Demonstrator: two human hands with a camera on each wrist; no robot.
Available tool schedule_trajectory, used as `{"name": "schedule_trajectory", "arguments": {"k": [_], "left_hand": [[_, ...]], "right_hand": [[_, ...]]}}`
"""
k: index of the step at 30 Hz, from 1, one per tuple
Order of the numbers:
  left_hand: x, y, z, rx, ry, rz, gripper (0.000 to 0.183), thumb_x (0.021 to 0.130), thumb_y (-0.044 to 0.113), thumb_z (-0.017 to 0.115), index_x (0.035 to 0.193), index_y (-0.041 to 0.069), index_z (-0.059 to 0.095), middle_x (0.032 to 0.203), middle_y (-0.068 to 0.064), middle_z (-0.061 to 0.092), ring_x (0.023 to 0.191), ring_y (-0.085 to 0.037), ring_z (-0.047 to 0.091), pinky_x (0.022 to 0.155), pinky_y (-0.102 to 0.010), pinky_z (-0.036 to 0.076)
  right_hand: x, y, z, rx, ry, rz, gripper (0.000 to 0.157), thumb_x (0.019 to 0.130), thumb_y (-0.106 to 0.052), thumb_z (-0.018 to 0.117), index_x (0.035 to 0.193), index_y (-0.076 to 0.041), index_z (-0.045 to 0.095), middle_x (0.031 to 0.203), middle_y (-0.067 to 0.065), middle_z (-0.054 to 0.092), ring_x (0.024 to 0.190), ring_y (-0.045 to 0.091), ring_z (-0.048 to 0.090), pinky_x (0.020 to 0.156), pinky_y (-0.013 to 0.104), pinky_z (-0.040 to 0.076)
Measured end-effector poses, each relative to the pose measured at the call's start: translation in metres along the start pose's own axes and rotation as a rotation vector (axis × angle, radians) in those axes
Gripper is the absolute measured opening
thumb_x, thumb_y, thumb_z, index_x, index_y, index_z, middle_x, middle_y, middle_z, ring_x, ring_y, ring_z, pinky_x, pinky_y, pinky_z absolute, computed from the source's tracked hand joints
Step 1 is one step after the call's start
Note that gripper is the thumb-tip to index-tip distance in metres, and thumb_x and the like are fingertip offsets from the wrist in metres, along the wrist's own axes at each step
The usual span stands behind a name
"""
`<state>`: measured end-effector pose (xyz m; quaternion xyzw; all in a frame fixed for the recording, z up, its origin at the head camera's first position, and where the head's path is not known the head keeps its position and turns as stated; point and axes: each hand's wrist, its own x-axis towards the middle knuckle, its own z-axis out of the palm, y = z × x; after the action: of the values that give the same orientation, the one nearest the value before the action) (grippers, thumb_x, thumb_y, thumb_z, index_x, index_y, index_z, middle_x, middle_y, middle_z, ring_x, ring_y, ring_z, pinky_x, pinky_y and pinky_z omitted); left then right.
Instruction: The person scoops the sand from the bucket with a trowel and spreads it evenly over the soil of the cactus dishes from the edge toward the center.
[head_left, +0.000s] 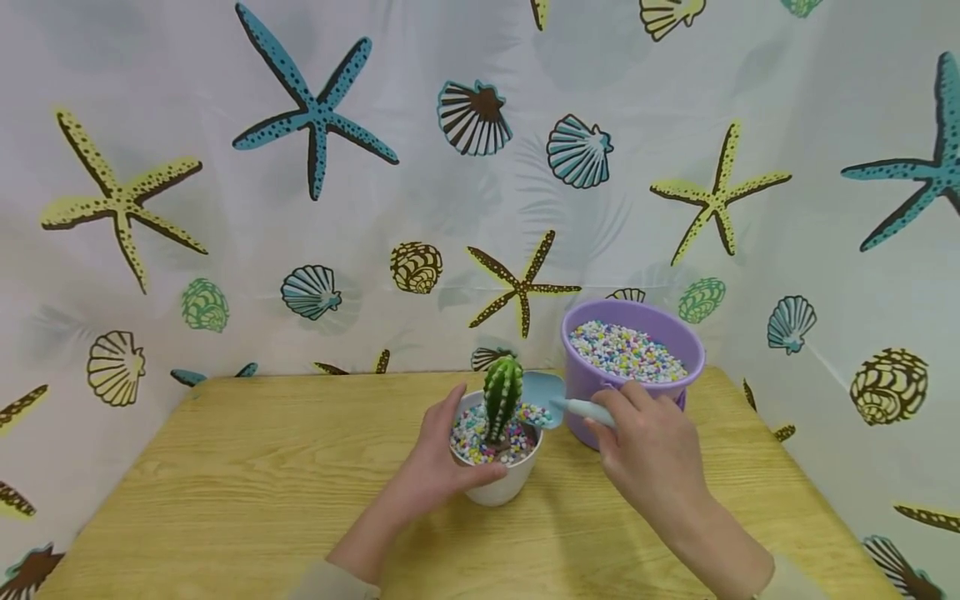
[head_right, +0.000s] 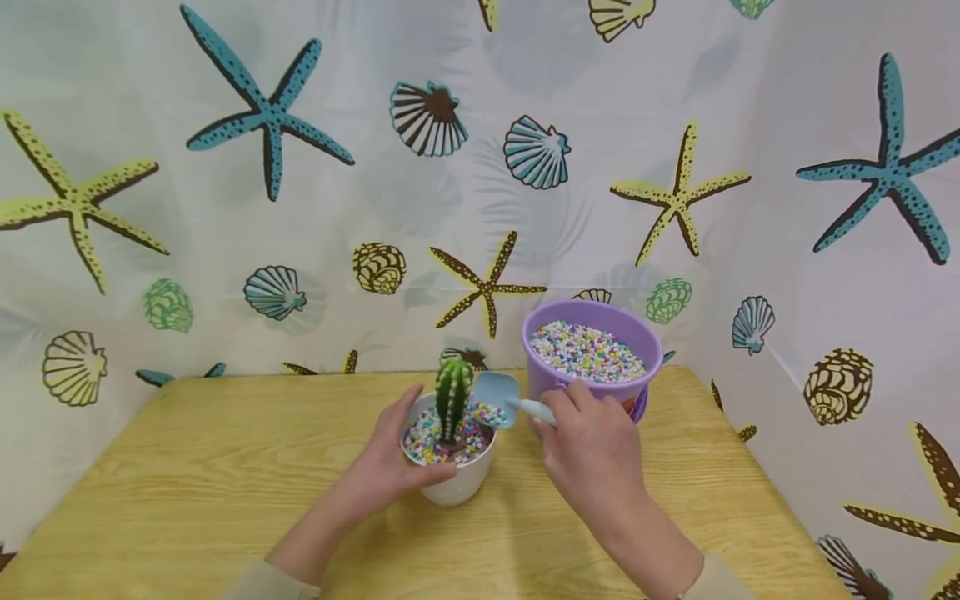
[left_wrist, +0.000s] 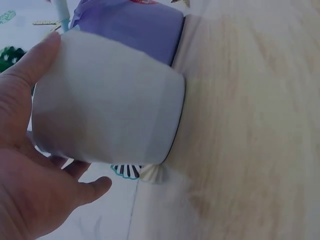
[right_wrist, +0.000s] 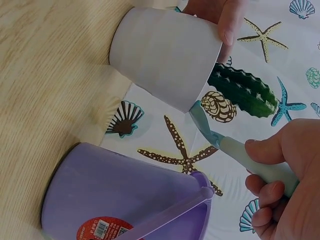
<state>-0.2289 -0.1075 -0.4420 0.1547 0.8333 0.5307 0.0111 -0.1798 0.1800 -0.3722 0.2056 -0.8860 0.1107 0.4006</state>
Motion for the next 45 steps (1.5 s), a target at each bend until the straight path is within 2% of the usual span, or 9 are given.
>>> {"name": "schedule_trajectory", "arguments": {"k": [7, 13, 17, 22, 25, 28, 32, 38, 45], "left_hand": [[-0.006, 0.003, 0.014, 0.027, 0.113, -0.009, 0.133, 0.079, 0.042, 0.102, 0.178, 0.021, 0.015, 0.168, -0.031, 0.024, 0.15, -0.053, 0.04, 0.122, -0.069, 0.037], [-0.013, 0.006, 0.023, 0.036, 0.134, -0.024, 0.133, 0.081, 0.045, 0.101, 0.178, 0.02, 0.013, 0.167, -0.029, 0.023, 0.148, -0.052, 0.043, 0.12, -0.068, 0.041], [-0.016, 0.006, 0.017, 0.027, 0.088, -0.018, 0.131, 0.084, 0.045, 0.099, 0.179, 0.022, 0.012, 0.172, -0.028, 0.016, 0.152, -0.055, 0.037, 0.121, -0.071, 0.036], [-0.01, 0.007, -0.003, 0.005, -0.057, -0.002, 0.126, 0.088, 0.044, 0.096, 0.179, 0.025, 0.01, 0.18, -0.022, 0.009, 0.161, -0.053, 0.024, 0.125, -0.073, 0.026], [-0.004, 0.005, -0.013, -0.048, -0.135, -0.019, 0.124, 0.09, 0.039, 0.095, 0.179, 0.027, 0.008, 0.182, -0.02, 0.01, 0.164, -0.048, 0.018, 0.128, -0.07, 0.021], [-0.002, 0.002, -0.018, -0.072, -0.162, -0.045, 0.123, 0.091, 0.037, 0.094, 0.179, 0.028, 0.008, 0.183, -0.018, 0.008, 0.165, -0.047, 0.014, 0.129, -0.07, 0.019], [-0.002, -0.001, -0.015, -0.038, -0.124, -0.06, 0.127, 0.089, 0.042, 0.096, 0.179, 0.025, 0.009, 0.182, -0.021, 0.011, 0.164, -0.049, 0.018, 0.127, -0.073, 0.021], [-0.006, 0.0, -0.004, 0.0, -0.022, -0.071, 0.132, 0.083, 0.045, 0.099, 0.179, 0.02, 0.011, 0.175, -0.024, 0.02, 0.156, -0.05, 0.035, 0.124, -0.071, 0.03], [-0.011, 0.001, 0.004, 0.0, 0.036, -0.074, 0.131, 0.081, 0.046, 0.1, 0.177, 0.012, 0.018, 0.174, -0.024, 0.021, 0.155, -0.049, 0.037, 0.124, -0.069, 0.032]], "right_hand": [[-0.001, -0.001, 0.001, -0.007, -0.004, -0.009, 0.032, 0.078, -0.008, 0.099, 0.102, -0.008, 0.078, 0.088, 0.004, 0.067, 0.066, 0.024, 0.056, 0.058, 0.036, 0.047], [-0.003, -0.001, 0.002, -0.019, 0.003, -0.037, 0.033, 0.078, -0.01, 0.099, 0.103, -0.008, 0.077, 0.089, 0.004, 0.066, 0.067, 0.026, 0.057, 0.059, 0.037, 0.048], [-0.004, -0.001, 0.003, -0.021, 0.025, -0.07, 0.035, 0.076, -0.008, 0.1, 0.103, -0.008, 0.077, 0.089, 0.004, 0.065, 0.068, 0.026, 0.058, 0.061, 0.038, 0.048], [-0.005, -0.001, 0.003, -0.028, 0.04, -0.084, 0.038, 0.075, -0.007, 0.1, 0.105, -0.007, 0.077, 0.089, 0.005, 0.064, 0.068, 0.026, 0.057, 0.062, 0.039, 0.047], [-0.005, -0.001, 0.003, -0.028, 0.041, -0.087, 0.039, 0.074, -0.006, 0.101, 0.105, -0.007, 0.076, 0.089, 0.006, 0.064, 0.068, 0.027, 0.057, 0.061, 0.039, 0.047], [-0.006, -0.002, 0.003, -0.026, 0.048, -0.093, 0.04, 0.073, -0.004, 0.1, 0.105, -0.007, 0.076, 0.089, 0.006, 0.064, 0.068, 0.027, 0.057, 0.061, 0.039, 0.047], [-0.006, -0.003, 0.004, -0.017, 0.057, -0.098, 0.04, 0.074, -0.004, 0.1, 0.106, -0.006, 0.077, 0.089, 0.006, 0.064, 0.069, 0.026, 0.057, 0.061, 0.038, 0.046], [-0.007, -0.004, 0.005, -0.01, 0.085, -0.107, 0.042, 0.075, -0.006, 0.101, 0.109, -0.006, 0.077, 0.09, 0.007, 0.063, 0.069, 0.027, 0.056, 0.06, 0.039, 0.046], [-0.008, -0.006, 0.006, -0.017, 0.089, -0.116, 0.044, 0.074, -0.003, 0.102, 0.111, -0.005, 0.078, 0.092, 0.008, 0.064, 0.068, 0.027, 0.057, 0.059, 0.039, 0.049]]}}
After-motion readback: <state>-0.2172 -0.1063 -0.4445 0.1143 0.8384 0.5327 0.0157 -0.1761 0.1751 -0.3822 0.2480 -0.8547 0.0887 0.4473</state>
